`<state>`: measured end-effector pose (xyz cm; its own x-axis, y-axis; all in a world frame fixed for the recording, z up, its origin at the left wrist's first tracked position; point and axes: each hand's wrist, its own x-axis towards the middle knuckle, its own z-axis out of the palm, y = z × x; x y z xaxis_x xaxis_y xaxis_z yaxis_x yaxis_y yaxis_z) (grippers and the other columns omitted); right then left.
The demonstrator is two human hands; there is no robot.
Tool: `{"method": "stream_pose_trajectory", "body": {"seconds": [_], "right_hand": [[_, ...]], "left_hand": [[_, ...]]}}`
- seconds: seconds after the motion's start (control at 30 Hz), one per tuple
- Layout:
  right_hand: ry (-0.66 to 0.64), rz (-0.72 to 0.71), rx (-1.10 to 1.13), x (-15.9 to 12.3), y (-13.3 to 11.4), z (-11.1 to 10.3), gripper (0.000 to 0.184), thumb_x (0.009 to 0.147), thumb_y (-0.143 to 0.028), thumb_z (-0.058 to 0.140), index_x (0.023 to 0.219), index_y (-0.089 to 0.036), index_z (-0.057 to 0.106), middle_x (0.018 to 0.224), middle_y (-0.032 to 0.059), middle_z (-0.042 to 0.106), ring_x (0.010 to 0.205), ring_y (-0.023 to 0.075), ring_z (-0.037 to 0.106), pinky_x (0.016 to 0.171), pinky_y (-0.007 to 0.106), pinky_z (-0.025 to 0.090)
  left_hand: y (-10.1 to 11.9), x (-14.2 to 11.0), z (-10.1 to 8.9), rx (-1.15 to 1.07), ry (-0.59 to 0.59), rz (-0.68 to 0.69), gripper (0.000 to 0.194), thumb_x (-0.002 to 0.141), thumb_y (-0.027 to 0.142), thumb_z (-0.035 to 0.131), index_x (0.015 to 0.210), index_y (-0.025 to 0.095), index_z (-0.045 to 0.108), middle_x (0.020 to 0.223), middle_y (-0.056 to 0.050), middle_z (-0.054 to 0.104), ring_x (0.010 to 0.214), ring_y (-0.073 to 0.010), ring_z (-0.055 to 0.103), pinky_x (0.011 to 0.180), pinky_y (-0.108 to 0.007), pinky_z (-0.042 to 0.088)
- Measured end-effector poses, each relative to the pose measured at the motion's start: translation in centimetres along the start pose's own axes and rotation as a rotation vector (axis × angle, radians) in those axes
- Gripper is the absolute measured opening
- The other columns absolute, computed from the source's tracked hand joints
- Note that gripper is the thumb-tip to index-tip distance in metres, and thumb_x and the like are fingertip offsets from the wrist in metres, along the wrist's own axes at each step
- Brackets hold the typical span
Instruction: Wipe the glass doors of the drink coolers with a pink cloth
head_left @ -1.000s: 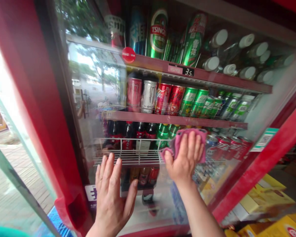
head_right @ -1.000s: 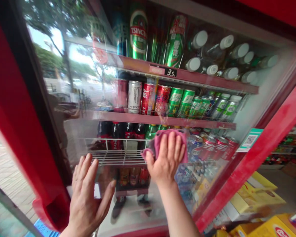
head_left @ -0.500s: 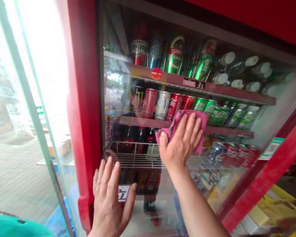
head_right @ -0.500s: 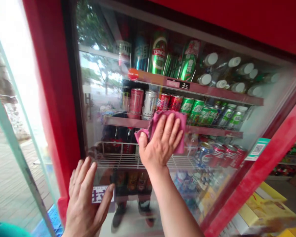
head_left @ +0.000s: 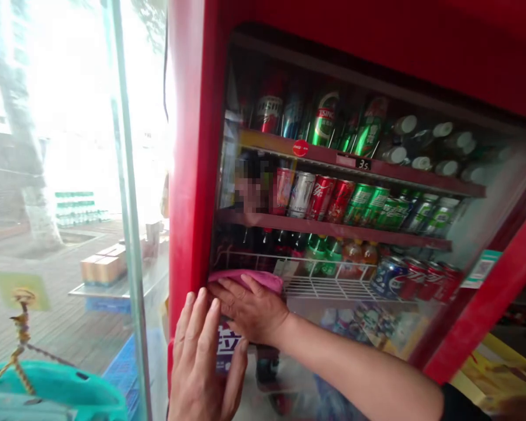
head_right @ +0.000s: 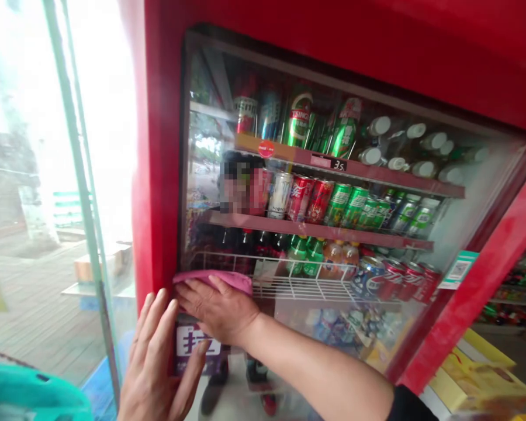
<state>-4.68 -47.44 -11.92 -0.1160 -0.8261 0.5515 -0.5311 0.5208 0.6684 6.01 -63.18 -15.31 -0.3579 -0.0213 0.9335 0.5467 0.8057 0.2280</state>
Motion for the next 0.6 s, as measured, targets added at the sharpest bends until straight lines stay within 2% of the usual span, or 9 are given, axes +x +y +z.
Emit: {"method": "stream_pose_trajectory", "body": {"seconds": [0.1,0.2,0.33,0.43,0.5,0.6], "right_hand": [[0.007,0.100,0.028,3.0,2.5,-1.6,0.065,0.113,-0.054,0.053,0.171,-0.025,0.050,0.181,0.0012,0.049,0.170,0.0216,0.039,0.138,0.047,0.037],[0.083,0.248,0.019,7.1,5.4,-3.6,0.071,0.114,-0.055,0.050,0.175,-0.019,0.043,0.182,0.0081,0.045,0.172,0.0277,0.036,0.142,0.056,0.027],[0.170,0.338,-0.043,10.6,8.3,-5.7,0.075,0.114,-0.057,0.050,0.177,-0.017,0.039,0.186,0.0089,0.038,0.176,0.0293,0.029,0.146,0.057,0.014],[0.168,0.410,-0.098,9.8,10.5,-7.2,0.079,0.110,-0.056,0.058,0.178,-0.019,0.039,0.186,0.0087,0.038,0.176,0.0304,0.029,0.146,0.056,0.011],[0.198,0.566,-0.163,7.9,12.4,-8.2,0.083,0.108,-0.055,0.059,0.178,-0.017,0.037,0.187,0.0114,0.036,0.176,0.0335,0.028,0.146,0.058,0.012],[0.312,0.866,-0.300,4.4,15.3,-9.2,0.086,0.109,-0.057,0.052,0.178,-0.010,0.034,0.188,0.0178,0.032,0.176,0.0390,0.026,0.143,0.065,0.018]], "left_hand": [[-0.2,1.0,-0.7,0.008,0.026,0.037,0.099,0.092,0.020,0.080,0.178,0.021,0.031,0.183,-0.020,0.039,0.174,-0.0398,0.033,0.140,-0.063,0.036],[-0.3,2.4,-1.1,0.018,0.045,0.075,0.100,0.092,0.021,0.081,0.179,0.021,0.030,0.183,-0.020,0.039,0.174,-0.0395,0.032,0.142,-0.064,0.033],[-0.1,4.0,-1.3,0.022,0.078,0.122,0.098,0.093,0.024,0.080,0.178,0.020,0.032,0.184,-0.019,0.039,0.174,-0.0384,0.032,0.143,-0.062,0.031],[-0.1,4.4,-1.6,0.019,0.072,0.129,0.097,0.095,0.027,0.079,0.179,0.023,0.030,0.184,-0.017,0.039,0.174,-0.0384,0.032,0.141,-0.063,0.033],[-0.2,4.5,-1.8,0.018,0.066,0.128,0.096,0.096,0.027,0.078,0.179,0.023,0.030,0.183,-0.017,0.040,0.174,-0.0389,0.032,0.141,-0.064,0.034],[-0.4,4.6,-2.1,0.011,0.069,0.144,0.094,0.096,0.026,0.078,0.178,0.020,0.032,0.183,-0.019,0.040,0.174,-0.0389,0.032,0.142,-0.061,0.033]]}}
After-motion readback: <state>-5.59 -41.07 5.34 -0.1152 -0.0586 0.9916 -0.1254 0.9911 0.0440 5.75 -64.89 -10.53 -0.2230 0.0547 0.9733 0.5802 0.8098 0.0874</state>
